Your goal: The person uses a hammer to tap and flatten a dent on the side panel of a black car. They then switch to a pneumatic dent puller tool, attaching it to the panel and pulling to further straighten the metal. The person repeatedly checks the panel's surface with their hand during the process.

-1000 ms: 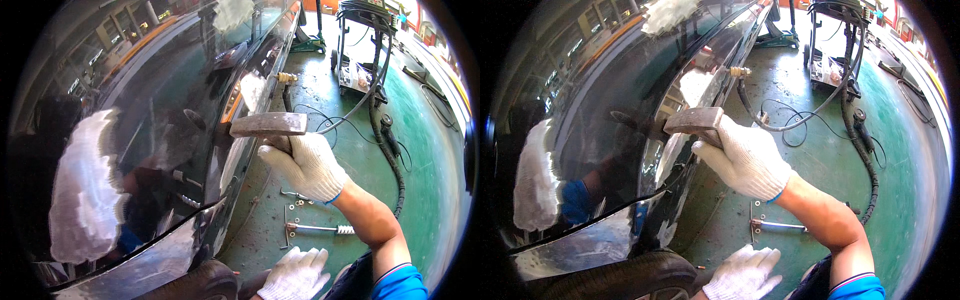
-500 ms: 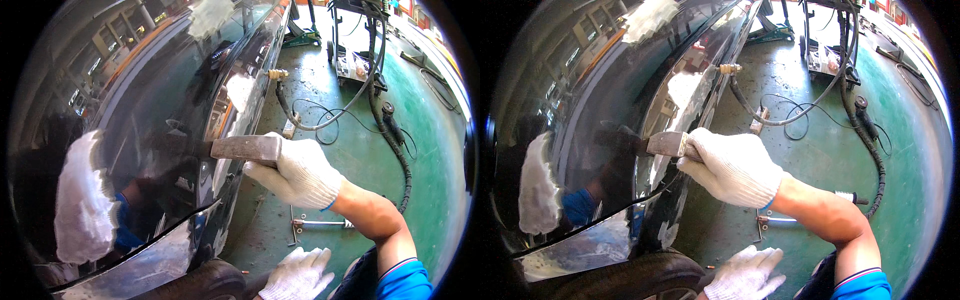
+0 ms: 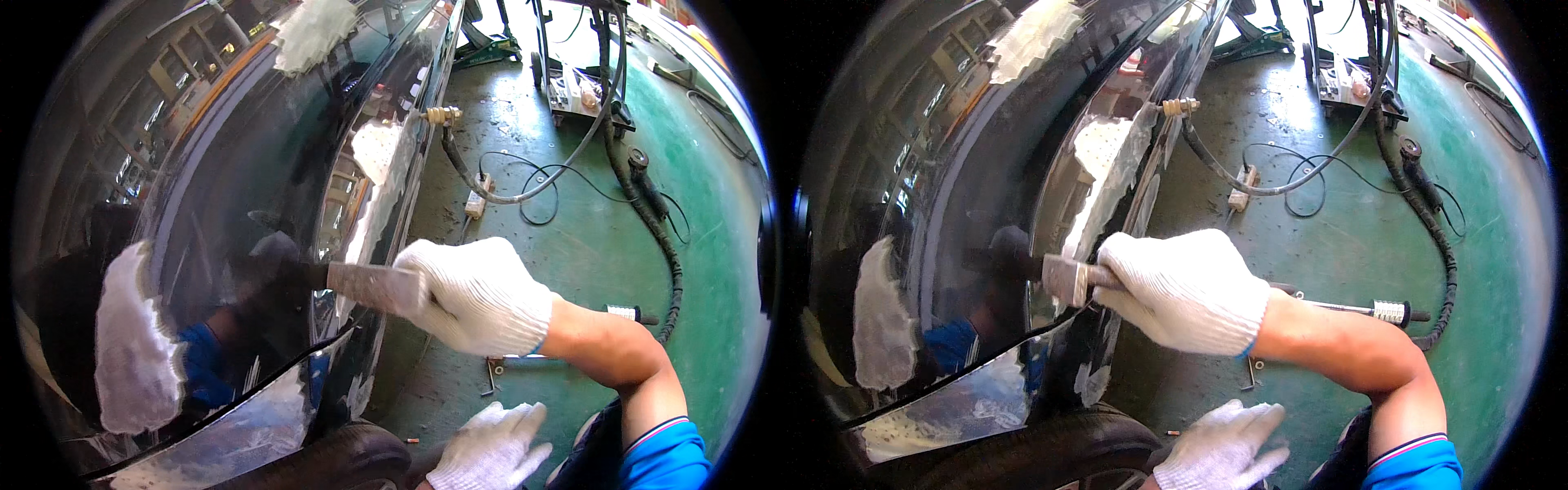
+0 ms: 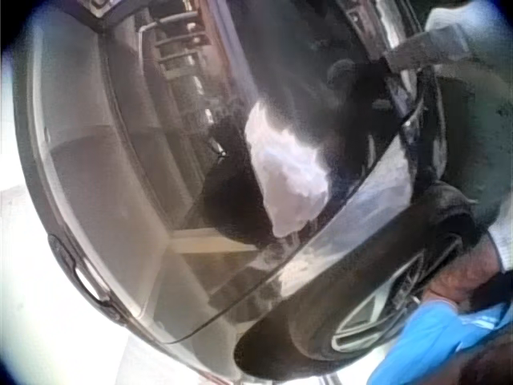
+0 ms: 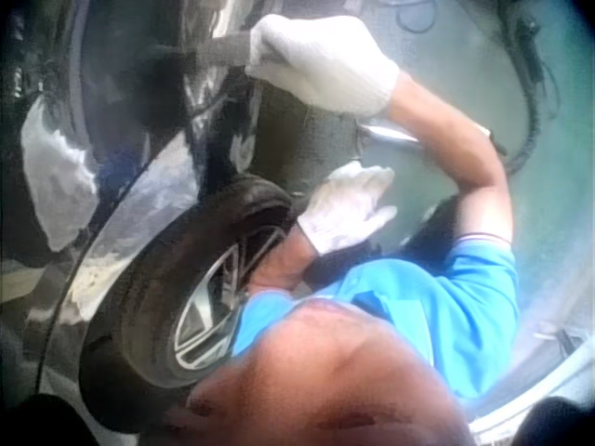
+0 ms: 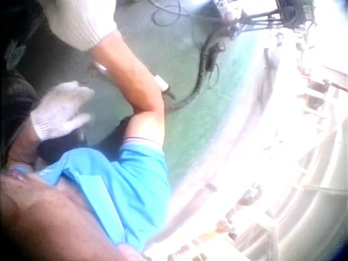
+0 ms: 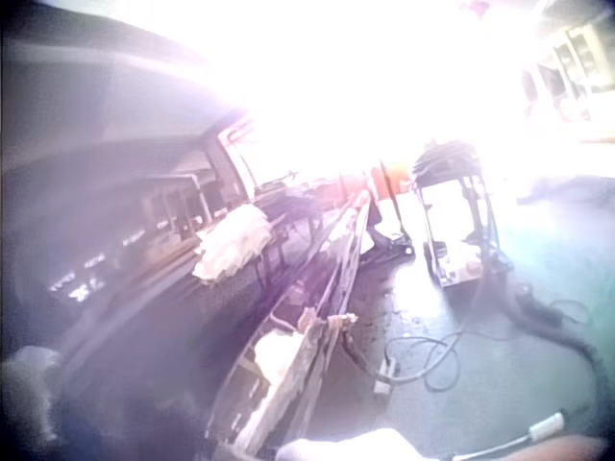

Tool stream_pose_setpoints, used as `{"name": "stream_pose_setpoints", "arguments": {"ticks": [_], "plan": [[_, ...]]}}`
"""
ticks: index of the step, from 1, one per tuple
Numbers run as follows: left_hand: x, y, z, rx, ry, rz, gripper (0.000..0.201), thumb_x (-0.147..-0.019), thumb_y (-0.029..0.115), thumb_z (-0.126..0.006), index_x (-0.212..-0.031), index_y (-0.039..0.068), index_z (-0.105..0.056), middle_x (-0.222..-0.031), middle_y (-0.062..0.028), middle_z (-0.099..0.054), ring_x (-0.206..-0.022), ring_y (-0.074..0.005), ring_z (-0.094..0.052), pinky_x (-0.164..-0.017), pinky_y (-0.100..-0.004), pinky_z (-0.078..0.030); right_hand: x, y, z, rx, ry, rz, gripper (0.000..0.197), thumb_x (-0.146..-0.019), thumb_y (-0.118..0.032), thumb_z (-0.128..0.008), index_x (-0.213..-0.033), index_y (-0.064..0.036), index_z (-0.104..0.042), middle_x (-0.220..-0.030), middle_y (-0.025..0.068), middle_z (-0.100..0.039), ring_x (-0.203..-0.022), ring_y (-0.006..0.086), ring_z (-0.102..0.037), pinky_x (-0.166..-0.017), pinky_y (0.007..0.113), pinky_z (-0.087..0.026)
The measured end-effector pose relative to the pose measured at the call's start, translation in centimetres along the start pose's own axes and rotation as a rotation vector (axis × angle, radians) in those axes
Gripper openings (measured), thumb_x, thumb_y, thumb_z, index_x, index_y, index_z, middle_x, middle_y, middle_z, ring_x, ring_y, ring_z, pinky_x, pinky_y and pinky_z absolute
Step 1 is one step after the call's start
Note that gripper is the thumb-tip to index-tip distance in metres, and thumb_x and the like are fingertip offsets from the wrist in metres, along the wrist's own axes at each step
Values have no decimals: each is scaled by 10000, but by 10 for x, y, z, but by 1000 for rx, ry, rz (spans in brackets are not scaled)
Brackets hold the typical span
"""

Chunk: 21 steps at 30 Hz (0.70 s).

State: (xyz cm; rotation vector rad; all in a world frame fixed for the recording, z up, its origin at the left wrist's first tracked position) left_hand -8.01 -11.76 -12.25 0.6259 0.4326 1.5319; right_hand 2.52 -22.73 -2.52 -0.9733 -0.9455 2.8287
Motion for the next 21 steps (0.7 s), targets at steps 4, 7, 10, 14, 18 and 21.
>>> {"name": "stream_pose_setpoints", "arguments": {"ticks": [4, 7, 10, 14, 18, 21], "plan": [[0, -1, 6, 16, -14, 26, 455, -921, 364, -631, -1210, 14, -598, -1060, -180, -651, -988, -388, -618, -890, -492, -496, -1, -9, -12, 18, -72, 17, 235, -966, -305, -670, -970, -89, -576, -751, 126, -650, -664, 340, -687, -573, 419, -543], [-2, 3, 6, 44, -1, 8, 457, -916, 355, -640, -1212, 10, -596, -1056, -184, -653, -980, -395, -615, -887, -495, -495, 9, 4, -7, 19, -59, 23, 238, -968, -307, -671, -976, -89, -576, -732, 139, -645, -644, 353, -682, -556, 423, -542], [-1, 4, 12, 77, 60, -15, 457, -910, 340, -650, -1220, 9, -592, -1060, -191, -657, -976, -403, -612, -889, -499, -493, 7, 19, -2, -40, -44, -34, 264, -971, -322, -676, -986, -81, -570, -722, 164, -641, -666, 392, -683, -596, 451, -546], [-5, 2, 2, 76, -26, 1, 455, -903, 333, -658, -1217, 9, -595, -1067, -198, -661, -975, -411, -614, -893, -503, -490, 5, 15, 24, -170, 128, -42, 287, -968, -336, -688, -989, -73, -575, -759, 170, -655, -695, 400, -687, -620, 446, -549], [-5, 1, 0, 63, -10, 3, 455, -906, 345, -659, -1210, 11, -605, -1085, -198, -665, -1012, -409, -627, -915, -500, -490, -3, 4, 20, -142, 130, 18, 274, -971, -321, -681, -998, -67, -582, -763, 155, -663, -676, 381, -689, -613, 424, -559], [-8, -1, -3, 44, -75, 58, 458, -910, 349, -658, -1214, 10, -609, -1095, -198, -667, -1030, -404, -633, -922, -495, -492, -2, 13, 10, -112, 88, -18, 276, -978, -331, -669, -1010, -69, -588, -772, 140, -673, -659, 360, -692, -590, 414, -559]]}}
Point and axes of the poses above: each hand's wrist, its own x-axis away from the middle knuckle, its own z-axis out of the back of the hand, y = z × x, the point moved 10 cm from there along -x, towards the middle knuckle
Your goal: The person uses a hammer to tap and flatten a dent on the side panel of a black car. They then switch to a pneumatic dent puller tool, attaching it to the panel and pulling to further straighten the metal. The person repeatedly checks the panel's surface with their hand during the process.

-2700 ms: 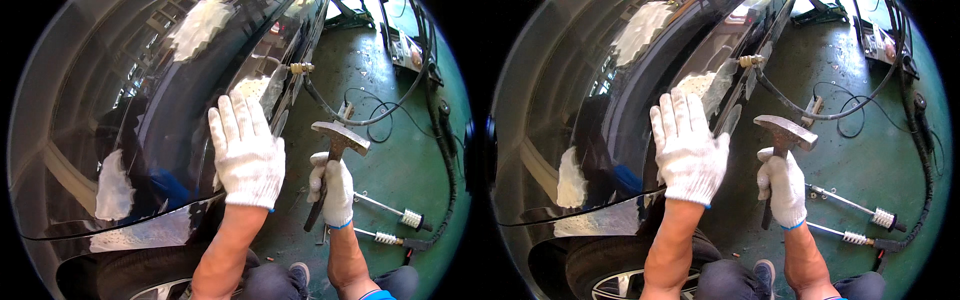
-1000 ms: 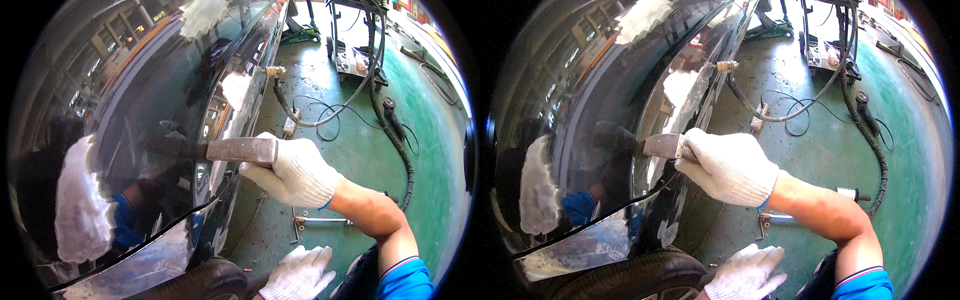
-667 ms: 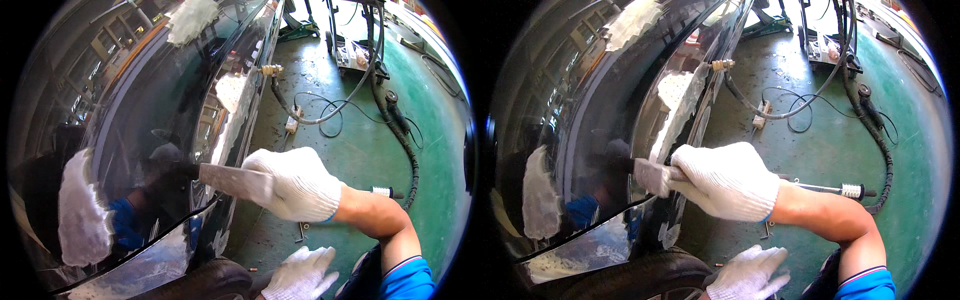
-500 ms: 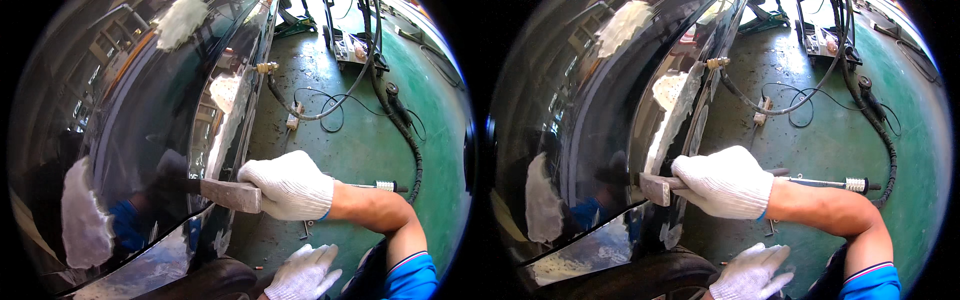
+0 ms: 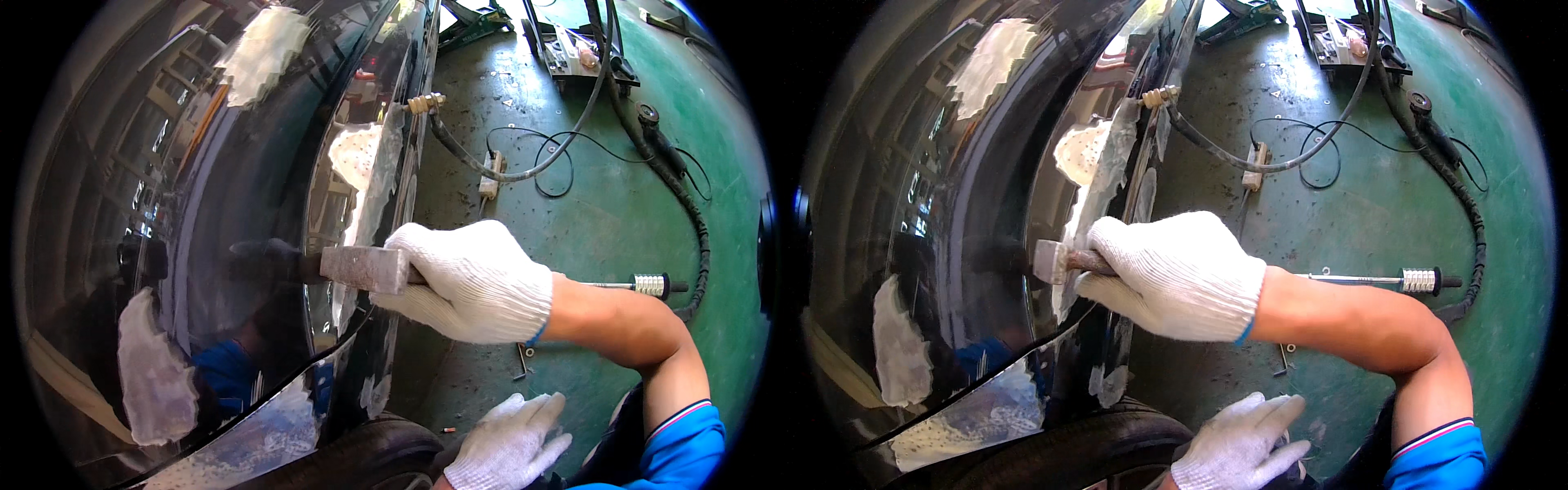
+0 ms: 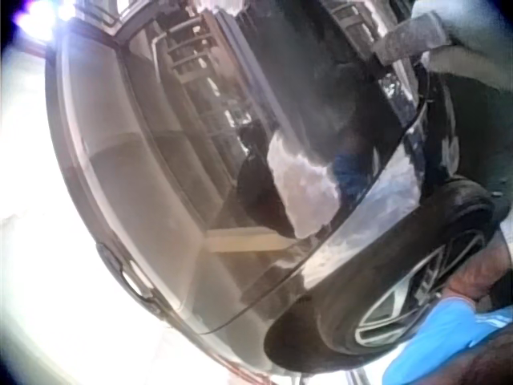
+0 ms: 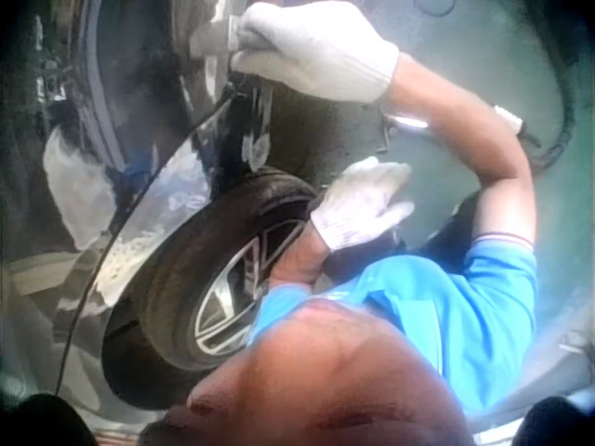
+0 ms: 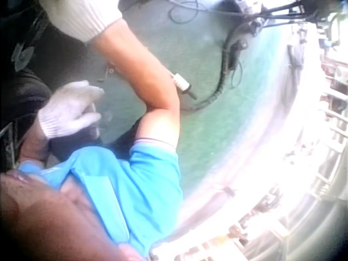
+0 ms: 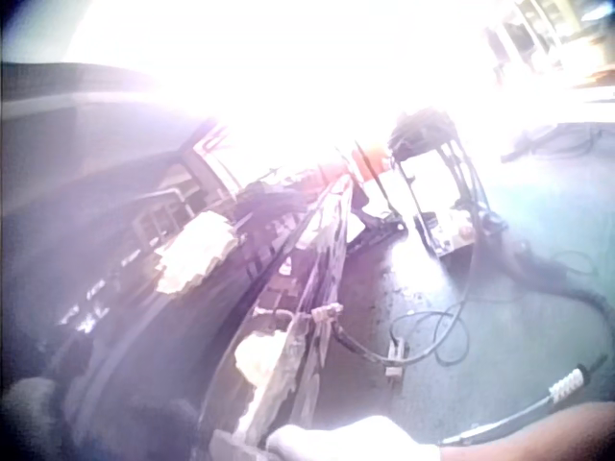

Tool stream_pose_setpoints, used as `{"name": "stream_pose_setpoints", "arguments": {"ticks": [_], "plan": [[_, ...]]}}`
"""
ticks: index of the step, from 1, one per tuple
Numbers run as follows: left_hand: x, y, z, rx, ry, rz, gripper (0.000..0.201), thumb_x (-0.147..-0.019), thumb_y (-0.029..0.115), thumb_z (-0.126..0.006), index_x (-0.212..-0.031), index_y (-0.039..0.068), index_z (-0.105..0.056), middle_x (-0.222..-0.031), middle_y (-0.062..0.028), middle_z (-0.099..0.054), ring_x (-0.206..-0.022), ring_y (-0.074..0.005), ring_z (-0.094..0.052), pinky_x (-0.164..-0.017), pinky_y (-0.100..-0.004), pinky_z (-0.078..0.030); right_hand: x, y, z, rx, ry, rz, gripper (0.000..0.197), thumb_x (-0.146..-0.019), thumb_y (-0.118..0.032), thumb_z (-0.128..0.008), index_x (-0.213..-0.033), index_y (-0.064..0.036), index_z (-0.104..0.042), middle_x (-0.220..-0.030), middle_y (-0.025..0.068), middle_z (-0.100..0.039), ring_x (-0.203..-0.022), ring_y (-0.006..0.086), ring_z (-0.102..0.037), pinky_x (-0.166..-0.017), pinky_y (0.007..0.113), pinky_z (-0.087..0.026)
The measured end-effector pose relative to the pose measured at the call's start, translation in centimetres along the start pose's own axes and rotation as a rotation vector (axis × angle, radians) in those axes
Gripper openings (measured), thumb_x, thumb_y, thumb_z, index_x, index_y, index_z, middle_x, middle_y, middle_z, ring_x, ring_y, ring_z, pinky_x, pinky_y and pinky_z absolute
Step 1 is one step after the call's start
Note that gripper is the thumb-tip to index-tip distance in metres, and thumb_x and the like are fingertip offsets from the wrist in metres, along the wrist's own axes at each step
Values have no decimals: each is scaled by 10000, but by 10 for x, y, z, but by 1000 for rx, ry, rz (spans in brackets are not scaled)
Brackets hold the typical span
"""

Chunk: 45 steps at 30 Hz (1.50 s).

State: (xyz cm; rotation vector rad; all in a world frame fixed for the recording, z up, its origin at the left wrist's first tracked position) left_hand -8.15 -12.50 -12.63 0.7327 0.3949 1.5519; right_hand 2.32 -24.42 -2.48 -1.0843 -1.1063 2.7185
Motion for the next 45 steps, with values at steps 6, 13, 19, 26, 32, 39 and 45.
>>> {"name": "stream_pose_setpoints", "arguments": {"ticks": [6, 13, 19, 26, 32, 39, 45], "plan": [[0, -1, 2, -24, 82, -39, 456, -908, 352, -658, -1206, 11, -610, -1094, -199, -667, -1012, -403, -631, -896, -493, -503, -3, -6, -2, -13, 6, 50, 275, -972, -325, -676, -1040, -72, -593, -743, 132, -675, -634, 349, -690, -559, 408, -552], [-6, -5, -3, -24, -18, 26, 457, -910, 347, -657, -1221, 16, -609, -1114, -205, -664, -1027, -412, -629, -908, -496, -503, 1, -11, -9, 30, -54, 92, 254, -974, -317, -676, -1039, -83, -602, -694, 99, -667, -568, 301, -683, -510, 382, -540], [-10, -33, -41, 213, -472, 334, 839, -880, 354, -769, -1535, -23, -403, -1474, -296, -517, -1401, -458, -475, -1194, -578, -330, 4, -4, -23, 12, -162, 33, 216, -926, -275, -706, -1002, -95, -613, -722, 129, -640, -635, 351, -681, -557, 407, -540], [-3, -6, 0, 18, 59, 24, 445, -917, 353, -661, -1216, 27, -611, -1107, -206, -674, -1030, -413, -636, -894, -501, -511, 4, -17, -19, 12, -130, 106, 206, -941, -284, -693, -993, -100, -617, -706, 132, -633, -635, 356, -677, -542, 419, -535], [-9, -3, 2, 61, 6, 25, 418, -903, 344, -677, -1176, 34, -611, -1049, -206, -675, -991, -417, -643, -867, -502, -516, 0, -7, 20, -82, 132, 49, 228, -949, -289, -693, -1018, -97, -592, -737, 138, -654, -653, 356, -692, -578, 422, -558], [-9, -5, 0, 55, 16, 28, 424, -900, 345, -680, -1181, 33, -617, -1047, -210, -676, -993, -416, -643, -865, -501, -516, -4, -5, 7, -8, 110, 105, 277, -984, -303, -656, -1068, -47, -591, -672, 110, -646, -596, 316, -688, -521, 396, -546], [-9, -7, -2, 30, 3, 48, 454, -903, 362, -675, -1203, 24, -622, -1049, -214, -681, -1003, -413, -644, -880, -497, -516, -14, 6, 4, 13, 79, 49, 273, -973, -273, -654, -1082, -32, -587, -720, 163, -673, -673, 359, -708, -576, 428, -563]]}}
Point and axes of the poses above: each hand's wrist, its own x-axis away from the middle knuckle, its own z-axis out of the back of the hand, y = z × x, the point moved 10 cm from there along -x, towards the middle knuckle
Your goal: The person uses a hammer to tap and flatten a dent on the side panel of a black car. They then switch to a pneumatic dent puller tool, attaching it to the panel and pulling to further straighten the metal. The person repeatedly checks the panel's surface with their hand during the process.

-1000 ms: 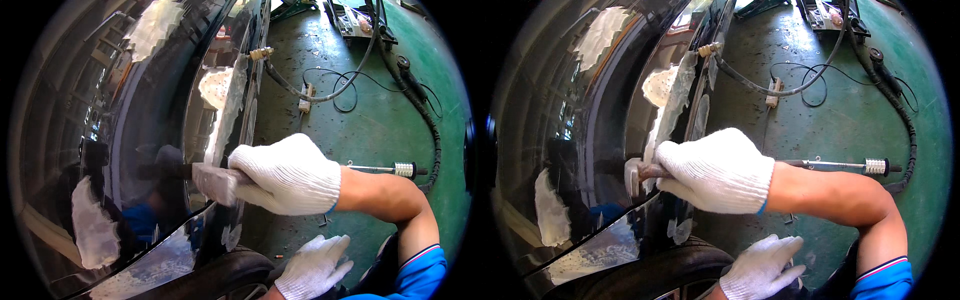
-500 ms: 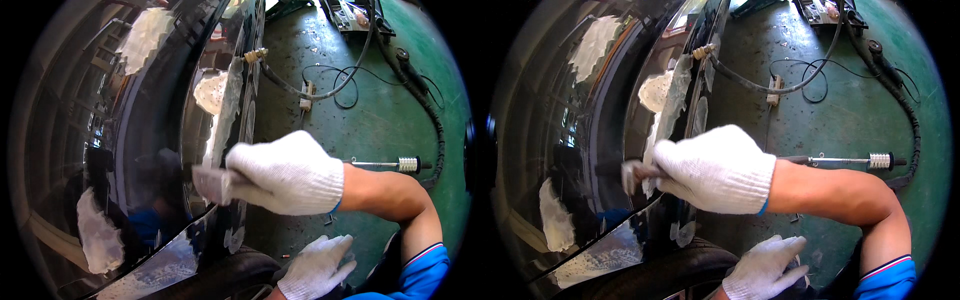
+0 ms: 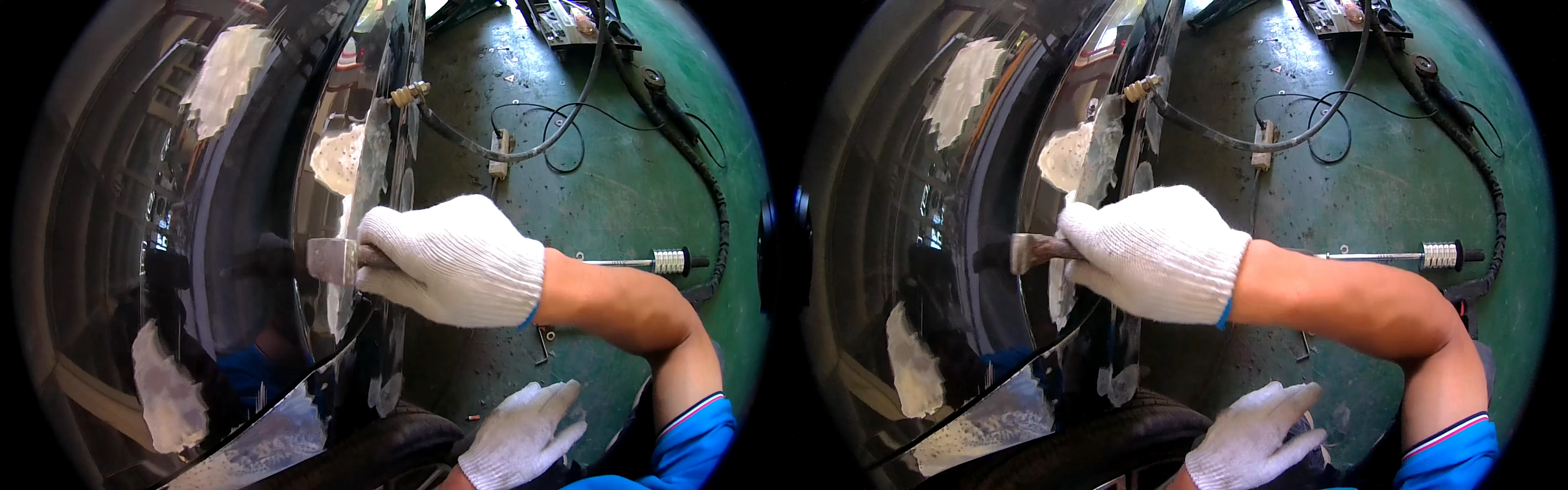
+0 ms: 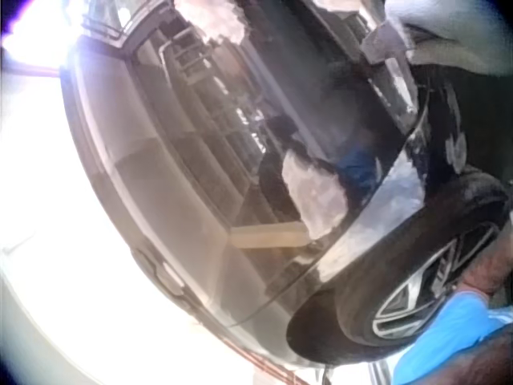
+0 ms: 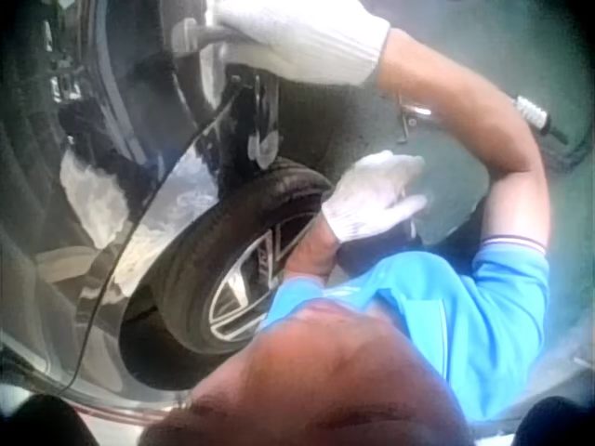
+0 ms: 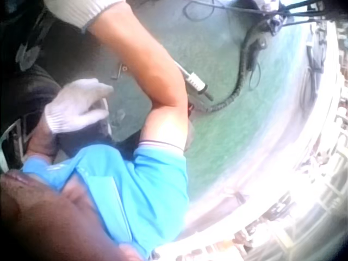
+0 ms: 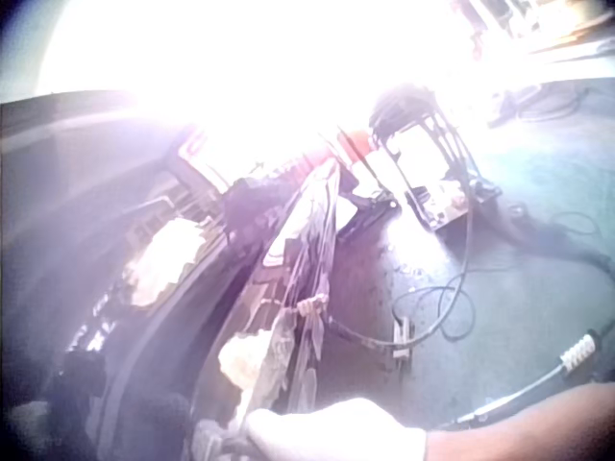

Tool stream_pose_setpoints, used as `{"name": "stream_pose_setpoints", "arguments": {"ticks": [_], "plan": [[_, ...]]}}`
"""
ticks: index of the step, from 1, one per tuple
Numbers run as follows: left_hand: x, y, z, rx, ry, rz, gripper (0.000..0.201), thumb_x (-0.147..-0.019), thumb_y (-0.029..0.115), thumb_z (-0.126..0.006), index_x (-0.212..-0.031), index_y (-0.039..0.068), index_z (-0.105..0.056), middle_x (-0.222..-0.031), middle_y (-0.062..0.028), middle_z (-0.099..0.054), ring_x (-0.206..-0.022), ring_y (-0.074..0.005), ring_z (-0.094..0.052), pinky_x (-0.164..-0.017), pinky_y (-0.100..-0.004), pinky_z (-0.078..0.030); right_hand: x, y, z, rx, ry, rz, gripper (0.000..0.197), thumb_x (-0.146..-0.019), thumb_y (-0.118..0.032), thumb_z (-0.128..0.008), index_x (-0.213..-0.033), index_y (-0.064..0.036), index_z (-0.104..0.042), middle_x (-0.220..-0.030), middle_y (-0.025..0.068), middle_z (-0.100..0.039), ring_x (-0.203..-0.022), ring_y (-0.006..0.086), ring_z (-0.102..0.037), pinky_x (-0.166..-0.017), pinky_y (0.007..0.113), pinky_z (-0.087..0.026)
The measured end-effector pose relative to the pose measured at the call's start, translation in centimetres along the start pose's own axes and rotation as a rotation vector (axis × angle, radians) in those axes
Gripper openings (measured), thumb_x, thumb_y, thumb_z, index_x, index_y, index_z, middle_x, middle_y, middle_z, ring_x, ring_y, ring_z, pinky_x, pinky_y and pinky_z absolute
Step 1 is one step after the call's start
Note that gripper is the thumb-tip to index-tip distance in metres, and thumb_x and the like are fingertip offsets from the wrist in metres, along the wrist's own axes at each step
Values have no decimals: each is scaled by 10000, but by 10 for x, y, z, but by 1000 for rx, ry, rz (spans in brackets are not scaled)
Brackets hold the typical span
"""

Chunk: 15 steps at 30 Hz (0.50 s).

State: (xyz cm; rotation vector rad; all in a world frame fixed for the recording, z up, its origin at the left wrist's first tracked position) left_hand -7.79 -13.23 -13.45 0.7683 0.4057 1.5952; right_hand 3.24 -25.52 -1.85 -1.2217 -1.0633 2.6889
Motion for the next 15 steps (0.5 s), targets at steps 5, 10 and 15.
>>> {"name": "stream_pose_setpoints", "arguments": {"ticks": [5, 10, 15], "plan": [[-5, -1, -4, -5, -31, -14, 475, -898, 364, -679, -1218, 18, -624, -1040, -206, -685, -982, -407, -647, -863, -495, -520, -1, 4, -2, 25, 1, -3, 282, -973, -277, -655, -1085, -25, -595, -714, 153, -680, -648, 351, -705, -570, 425, -566], [-5, -3, -4, 20, 8, -42, 481, -892, 368, -680, -1214, 13, -627, -989, -195, -684, -928, -400, -650, -816, -494, -524, -3, 3, 10, 16, 71, 12, 267, -981, -271, -640, -1073, -25, -591, -705, 141, -681, -643, 342, -710, -563, 428, -567], [-7, -3, -2, 28, -50, 20, 472, -889, 364, -685, -1195, 9, -638, -959, -189, -682, -910, -388, -650, -810, -489, -522, -8, 12, 11, 27, 77, -15, 251, -980, -274, -638, -1037, -34, -591, -715, 160, -677, -667, 366, -706, -587, 446, -568]]}}
Point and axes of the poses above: each hand's wrist, its own x-axis away from the middle knuckle, its own z-axis out of the back of the hand, y = z × x, the point moved 10 cm from there along -x, towards the middle knuckle
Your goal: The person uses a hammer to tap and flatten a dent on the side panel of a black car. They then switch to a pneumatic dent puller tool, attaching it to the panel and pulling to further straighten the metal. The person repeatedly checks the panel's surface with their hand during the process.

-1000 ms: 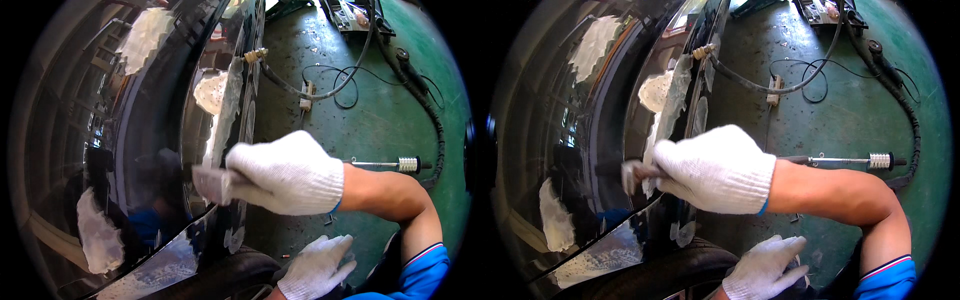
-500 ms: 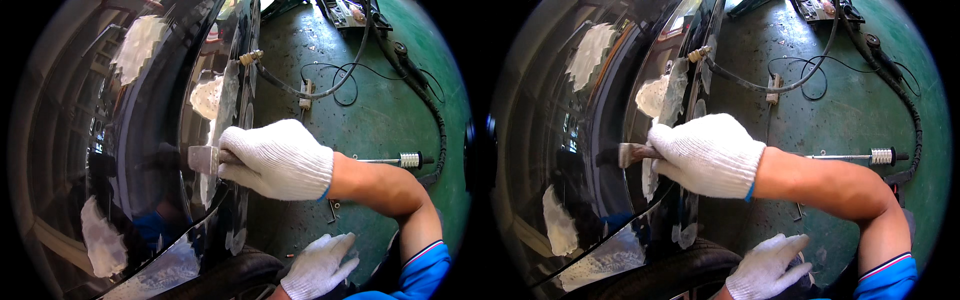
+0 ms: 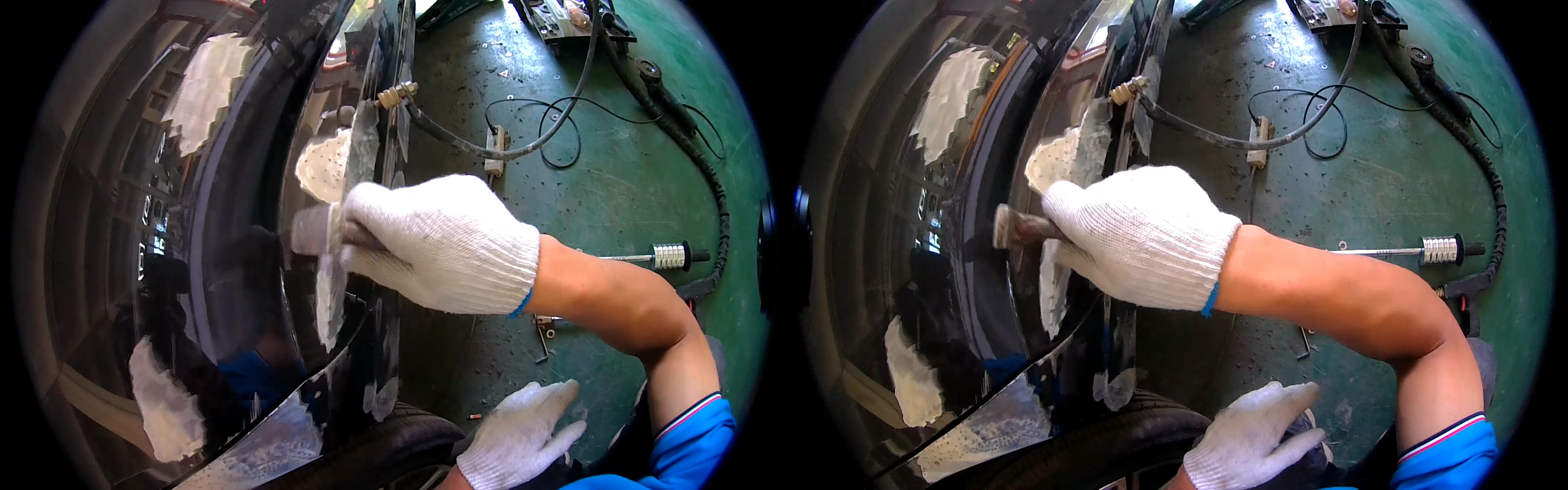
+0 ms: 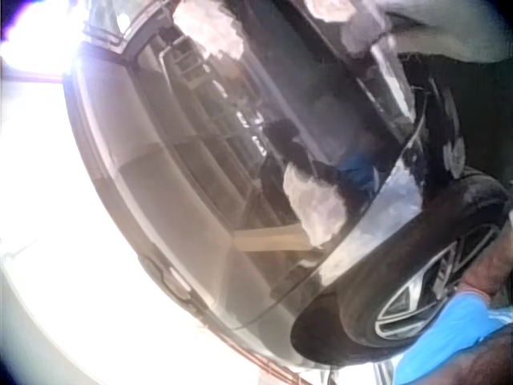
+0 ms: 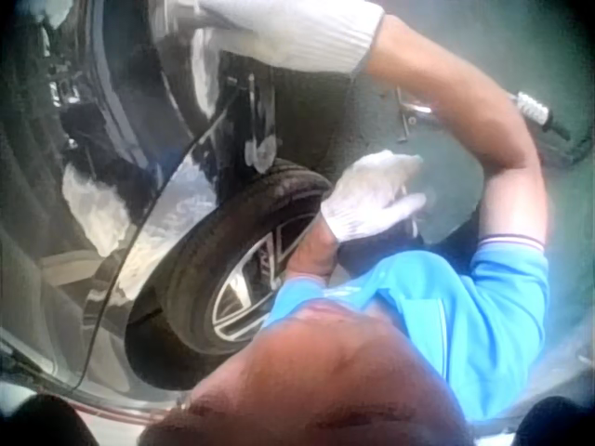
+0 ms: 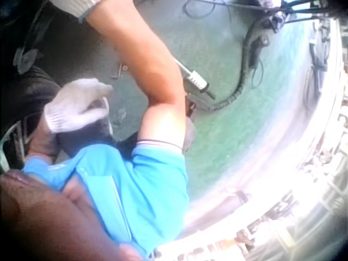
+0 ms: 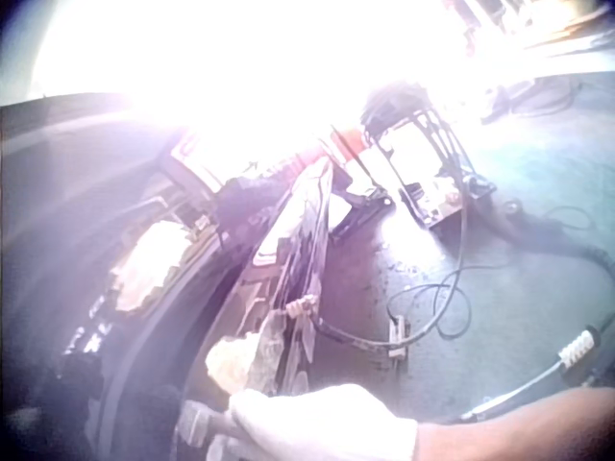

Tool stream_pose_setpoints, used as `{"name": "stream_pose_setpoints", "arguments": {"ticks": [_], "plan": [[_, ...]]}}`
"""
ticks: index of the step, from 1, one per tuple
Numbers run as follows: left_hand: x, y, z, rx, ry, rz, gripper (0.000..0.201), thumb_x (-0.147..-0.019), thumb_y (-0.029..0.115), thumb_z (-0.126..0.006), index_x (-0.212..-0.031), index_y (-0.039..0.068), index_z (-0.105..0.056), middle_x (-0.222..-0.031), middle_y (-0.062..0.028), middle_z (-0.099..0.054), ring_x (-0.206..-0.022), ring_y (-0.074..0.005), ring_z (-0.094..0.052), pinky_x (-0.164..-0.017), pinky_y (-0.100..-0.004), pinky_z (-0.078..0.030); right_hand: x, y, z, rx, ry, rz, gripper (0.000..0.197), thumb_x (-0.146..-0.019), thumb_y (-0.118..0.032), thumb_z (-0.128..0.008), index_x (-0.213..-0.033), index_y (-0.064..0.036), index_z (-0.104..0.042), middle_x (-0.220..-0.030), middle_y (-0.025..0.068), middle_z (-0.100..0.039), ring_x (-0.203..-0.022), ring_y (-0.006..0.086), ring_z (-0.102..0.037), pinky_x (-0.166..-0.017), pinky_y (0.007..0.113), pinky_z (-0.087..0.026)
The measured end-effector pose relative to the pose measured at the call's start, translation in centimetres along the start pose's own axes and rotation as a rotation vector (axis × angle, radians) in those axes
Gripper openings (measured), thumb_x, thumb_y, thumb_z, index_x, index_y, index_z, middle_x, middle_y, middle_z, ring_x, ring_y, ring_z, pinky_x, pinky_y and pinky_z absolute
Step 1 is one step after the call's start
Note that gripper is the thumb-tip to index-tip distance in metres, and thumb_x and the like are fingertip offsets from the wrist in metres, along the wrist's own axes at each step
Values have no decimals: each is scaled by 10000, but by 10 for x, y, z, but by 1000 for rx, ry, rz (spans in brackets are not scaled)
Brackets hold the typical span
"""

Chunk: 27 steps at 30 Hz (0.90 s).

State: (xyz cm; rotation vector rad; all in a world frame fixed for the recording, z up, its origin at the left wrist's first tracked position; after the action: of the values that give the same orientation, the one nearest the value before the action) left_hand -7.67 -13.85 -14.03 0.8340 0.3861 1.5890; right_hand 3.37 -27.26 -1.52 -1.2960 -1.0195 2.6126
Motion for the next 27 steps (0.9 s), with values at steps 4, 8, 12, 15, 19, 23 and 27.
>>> {"name": "stream_pose_setpoints", "arguments": {"ticks": [4, 8, 12, 15, 19, 23, 27], "plan": [[-3, 2, -2, -13, 23, -26, 456, -885, 354, -689, -1185, 13, -640, -942, -182, -680, -913, -385, -646, -809, -492, -517, 0, 16, -7, 68, -85, -59, 253, -966, -271, -652, -1037, -33, -599, -729, 174, -676, -694, 383, -702, -626, 461, -572], [-2, 3, 3, 22, 2, 30, 457, -884, 344, -689, -1195, 14, -635, -949, -177, -687, -932, -388, -643, -819, -493, -512, -2, 10, 2, 12, -18, -58, 240, -958, -267, -658, -1029, -44, -607, -748, 171, -685, -716, 379, -708, -642, 469, -572], [-10, 5, 3, 27, -36, -3, 457, -869, 324, -699, -1196, 14, -631, -998, -187, -685, -973, -398, -631, -893, -502, -496, 2, 34, 0, 21, -41, -128, 233, -954, -270, -664, -1014, -51, -609, -748, 170, -686, -732, 380, -713, -651, 470, -572], [0, 31, 53, -355, 436, -178, 502, -829, 298, -741, -1223, 9, -623, -1146, -221, -658, -1090, -442, -601, -1040, -575, -426, 24, 62, 29, -164, 181, -213, 249, -944, -259, -684, -1034, -35, -626, -777, 162, -691, -746, 357, -709, -676, 458, -562], [46, 36, 132, -959, 911, 80, 767, -878, 354, -771, -1476, -16, -466, -1465, -277, -513, -1395, -456, -456, -1208, -585, -275, 68, 109, 35, -608, 342, -540, 249, -953, -183, -693, -1144, -23, -674, -793, 73, -645, -731, 155, -619, -666, 331, -506], [23, 14, 169, -1125, 850, 476, 897, -849, 346, -803, -1528, -68, -389, -1582, -322, -377, -1501, -477, -318, -1269, -550, -173, 118, 149, 30, -722, 349, -854, 172, -967, -162, -692, -1046, -13, -660, -747, 2, -590, -671, 67, -534, -613, 272, -455], [-23, -8, 186, -1400, 743, 559, 949, -851, 464, -757, -1522, -90, -378, -1633, -299, -299, -1534, -455, -246, -1282, -542, -144, 114, 159, 26, -715, 309, -821, 161, -968, -150, -693, -1037, -13, -645, -753, -2, -590, -670, 73, -513, -625, 276, -456]]}}
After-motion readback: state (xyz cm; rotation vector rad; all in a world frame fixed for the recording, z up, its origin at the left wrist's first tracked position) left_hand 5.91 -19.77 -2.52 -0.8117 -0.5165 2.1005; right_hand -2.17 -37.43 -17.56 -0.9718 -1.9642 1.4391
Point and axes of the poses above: each hand's wrist, its own x-axis away from the middle knuckle, its own z-axis out of the back of the hand, y = z × x, the point moved 10 cm from there along -x, towards the middle knuckle
